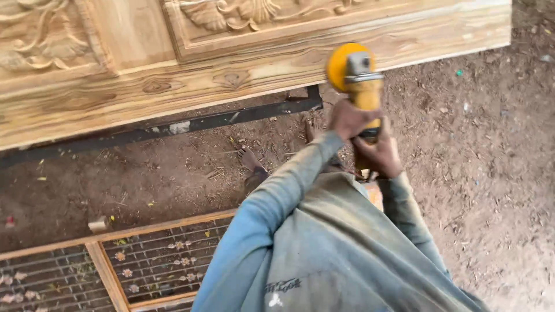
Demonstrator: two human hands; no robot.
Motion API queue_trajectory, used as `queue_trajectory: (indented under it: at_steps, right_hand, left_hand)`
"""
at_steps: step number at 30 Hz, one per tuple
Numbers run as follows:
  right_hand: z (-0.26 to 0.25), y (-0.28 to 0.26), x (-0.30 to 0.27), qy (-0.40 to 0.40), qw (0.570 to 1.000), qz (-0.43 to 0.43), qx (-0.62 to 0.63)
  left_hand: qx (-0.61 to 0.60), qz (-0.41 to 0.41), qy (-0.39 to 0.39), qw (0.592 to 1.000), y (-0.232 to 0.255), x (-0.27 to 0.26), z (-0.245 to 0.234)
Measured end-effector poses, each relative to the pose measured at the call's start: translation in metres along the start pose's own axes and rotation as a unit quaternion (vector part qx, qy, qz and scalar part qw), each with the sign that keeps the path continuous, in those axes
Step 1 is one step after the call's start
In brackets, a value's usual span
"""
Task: Sanding and polishing a decorative carved wooden door with an angle grinder.
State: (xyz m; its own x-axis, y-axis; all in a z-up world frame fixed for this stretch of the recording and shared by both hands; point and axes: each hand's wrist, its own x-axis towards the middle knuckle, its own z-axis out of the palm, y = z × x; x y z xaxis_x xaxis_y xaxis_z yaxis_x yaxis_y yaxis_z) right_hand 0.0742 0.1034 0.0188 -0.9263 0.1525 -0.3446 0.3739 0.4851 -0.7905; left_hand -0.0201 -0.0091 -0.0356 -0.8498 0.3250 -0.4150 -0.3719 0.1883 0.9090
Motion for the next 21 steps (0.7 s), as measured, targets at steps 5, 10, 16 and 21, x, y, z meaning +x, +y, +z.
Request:
queue_trajectory:
  at_steps: [5, 10, 16, 21]
  right_hand:
    - [-0.057, 0.014, 0.027, 0.014, 1.000, -0.023, 0.010]
    - [-0.021, 0.002, 0.026, -0.031, 0.994, -0.104, -0.003]
    - [0.084, -0.085, 0.011, -0.160, 0.984, 0.023, -0.080]
    - [0.201, -0.170, 0.000, -0.287, 0.949, -0.113, -0.062]
  left_hand:
    - [0.059, 0.000, -0.019, 0.998, 0.015, 0.055, 0.067]
    - [0.104, -0.009, 0.036, 0.994, 0.002, 0.034, 0.017]
    - [-0.078, -0.039, 0.125, 0.988, -0.007, -0.066, -0.122]
    - [-0.206, -0.003, 0.255, 0.945, -0.040, -0.136, -0.263]
